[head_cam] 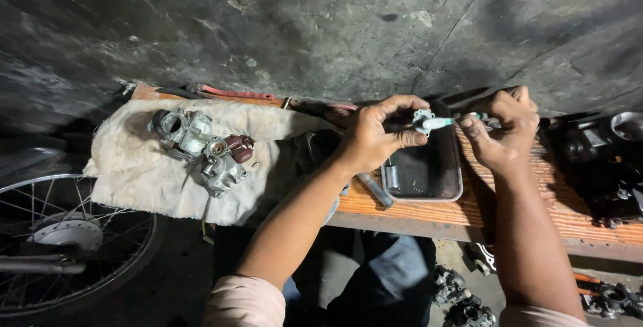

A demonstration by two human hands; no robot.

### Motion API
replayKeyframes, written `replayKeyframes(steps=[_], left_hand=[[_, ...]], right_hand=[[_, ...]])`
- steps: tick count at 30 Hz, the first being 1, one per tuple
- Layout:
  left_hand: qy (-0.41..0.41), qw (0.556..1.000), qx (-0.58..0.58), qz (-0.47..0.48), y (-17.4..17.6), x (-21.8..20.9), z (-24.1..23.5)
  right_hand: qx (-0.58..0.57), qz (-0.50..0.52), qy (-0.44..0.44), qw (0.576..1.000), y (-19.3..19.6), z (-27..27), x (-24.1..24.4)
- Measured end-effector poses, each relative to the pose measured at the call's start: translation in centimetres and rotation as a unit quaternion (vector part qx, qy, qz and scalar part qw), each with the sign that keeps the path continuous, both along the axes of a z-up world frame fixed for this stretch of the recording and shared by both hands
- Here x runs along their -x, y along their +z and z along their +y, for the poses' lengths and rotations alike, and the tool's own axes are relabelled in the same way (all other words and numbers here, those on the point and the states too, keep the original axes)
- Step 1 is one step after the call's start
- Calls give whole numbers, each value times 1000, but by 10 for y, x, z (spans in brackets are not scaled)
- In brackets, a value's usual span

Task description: The person cleans small metal parts of a carburetor using a toothbrush and a liquid in a tray. They scrub the parts and then wipe them with a cloth. The person handles the parts one by one, scrubbing and wiping them repeatedly.

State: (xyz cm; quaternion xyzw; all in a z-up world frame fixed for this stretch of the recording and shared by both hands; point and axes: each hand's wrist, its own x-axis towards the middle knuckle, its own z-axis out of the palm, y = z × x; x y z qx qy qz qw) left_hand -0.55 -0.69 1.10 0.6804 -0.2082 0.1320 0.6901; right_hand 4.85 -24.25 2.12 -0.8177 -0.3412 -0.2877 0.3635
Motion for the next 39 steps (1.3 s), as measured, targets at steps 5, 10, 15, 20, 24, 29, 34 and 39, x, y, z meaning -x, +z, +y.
replayKeyframes(steps=[5, 10, 15, 20, 24, 29, 34, 39], left_hand=[[24, 1000, 1, -3, -3, -2, 0], [38, 999, -33, -11, 1, 1, 1], [88, 995, -36, -29, 0, 0, 3], [87, 994, -48, -53, -2, 2, 0], [87, 993, -49, -63, 0, 2, 0], [73, 995, -40, -47, -2, 1, -2], [53, 998, -35, -3, -2, -1, -2], [-6, 1000, -17, 6, 1, 4, -7]], right_hand=[[15, -36, -64, 997, -8, -15, -7], [-27, -42, -37, 998, -12, -14, -7], [57, -22, -56, 997, -7, -13, -3], [39, 28, 0, 999, 1, -10, -3], [6, 42, 47, 998, 3, -7, -5], [24, -5, -48, 999, -6, -10, -3], [16, -64, -80, 995, -10, -8, -1], [-5, -66, -29, 997, -2, 0, 4]])
